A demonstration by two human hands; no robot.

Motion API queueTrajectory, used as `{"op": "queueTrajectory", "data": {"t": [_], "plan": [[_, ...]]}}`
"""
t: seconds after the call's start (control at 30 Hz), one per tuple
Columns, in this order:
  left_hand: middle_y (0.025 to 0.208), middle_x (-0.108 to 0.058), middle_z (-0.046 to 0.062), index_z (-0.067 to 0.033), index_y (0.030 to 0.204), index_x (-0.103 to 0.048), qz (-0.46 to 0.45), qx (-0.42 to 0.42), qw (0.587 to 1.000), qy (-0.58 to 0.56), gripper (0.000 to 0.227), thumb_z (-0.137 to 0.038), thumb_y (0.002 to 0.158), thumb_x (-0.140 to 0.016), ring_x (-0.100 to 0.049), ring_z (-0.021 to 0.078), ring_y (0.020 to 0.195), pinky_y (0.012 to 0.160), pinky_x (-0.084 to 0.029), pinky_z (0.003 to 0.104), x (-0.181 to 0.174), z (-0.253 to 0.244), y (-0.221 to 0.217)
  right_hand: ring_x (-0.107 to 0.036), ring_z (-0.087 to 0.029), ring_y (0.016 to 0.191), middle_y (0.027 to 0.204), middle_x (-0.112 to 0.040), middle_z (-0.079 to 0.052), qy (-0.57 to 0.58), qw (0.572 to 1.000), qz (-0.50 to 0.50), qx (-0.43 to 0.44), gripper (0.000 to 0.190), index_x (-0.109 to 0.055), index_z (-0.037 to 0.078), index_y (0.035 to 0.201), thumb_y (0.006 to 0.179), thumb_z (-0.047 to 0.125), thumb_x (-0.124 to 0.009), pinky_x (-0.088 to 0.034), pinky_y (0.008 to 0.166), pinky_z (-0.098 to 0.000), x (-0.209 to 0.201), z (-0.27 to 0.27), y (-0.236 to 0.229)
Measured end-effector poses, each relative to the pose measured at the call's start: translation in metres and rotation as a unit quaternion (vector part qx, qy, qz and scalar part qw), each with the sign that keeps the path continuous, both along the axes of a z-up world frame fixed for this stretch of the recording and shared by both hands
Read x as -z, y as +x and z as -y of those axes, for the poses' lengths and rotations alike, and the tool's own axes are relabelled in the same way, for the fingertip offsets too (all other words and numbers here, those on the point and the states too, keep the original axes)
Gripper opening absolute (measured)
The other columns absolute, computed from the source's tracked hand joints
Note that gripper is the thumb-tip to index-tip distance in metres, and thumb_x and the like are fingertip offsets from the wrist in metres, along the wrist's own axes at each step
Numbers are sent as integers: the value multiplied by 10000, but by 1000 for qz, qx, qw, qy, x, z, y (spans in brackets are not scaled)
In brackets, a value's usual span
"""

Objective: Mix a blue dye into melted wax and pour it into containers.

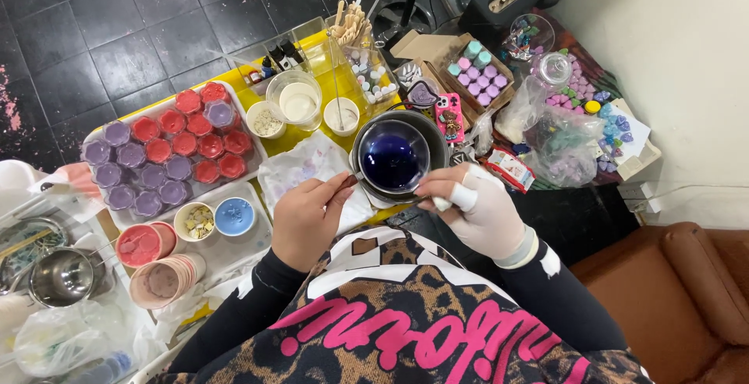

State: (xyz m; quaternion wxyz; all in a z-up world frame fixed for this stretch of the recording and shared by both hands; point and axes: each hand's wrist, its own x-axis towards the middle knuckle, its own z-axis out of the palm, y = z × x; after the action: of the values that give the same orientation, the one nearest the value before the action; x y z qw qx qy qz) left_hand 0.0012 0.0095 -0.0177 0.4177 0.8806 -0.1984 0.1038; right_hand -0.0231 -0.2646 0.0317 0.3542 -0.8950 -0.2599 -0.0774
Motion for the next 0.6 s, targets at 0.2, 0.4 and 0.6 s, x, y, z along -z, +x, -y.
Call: {"op": "queueTrajectory", "data": {"t": [0.2,0.4,0.6], "plan": [[749,-653,93,-114,1101,-780,-65,2,998,8,209,-206,927,-711,-636,297,683,604,-481,405,11,-7,5,-728,-230,1004,1112,-739,-56,100,993,-26,-49,266,-687,100,1055,833,-9,-784,-574,855,-338,12,-12,0],[705,-636,108,-156,1092,-790,-96,25,995,33,211,-254,928,-701,-628,306,682,611,-470,418,17,-14,19,-717,-184,964,1150,-747,-65,135,990,-35,35,207,-671,88,1029,884,-5,-786,-560,841,-302,28,-4,2],[698,-629,118,-168,1095,-795,-138,24,990,33,227,-277,916,-709,-624,308,667,617,-476,413,25,-13,25,-705,-171,1006,1157,-742,-94,211,973,-76,62,156,-669,65,1046,934,-16,-743,-536,884,-287,49,15,-2]]}}
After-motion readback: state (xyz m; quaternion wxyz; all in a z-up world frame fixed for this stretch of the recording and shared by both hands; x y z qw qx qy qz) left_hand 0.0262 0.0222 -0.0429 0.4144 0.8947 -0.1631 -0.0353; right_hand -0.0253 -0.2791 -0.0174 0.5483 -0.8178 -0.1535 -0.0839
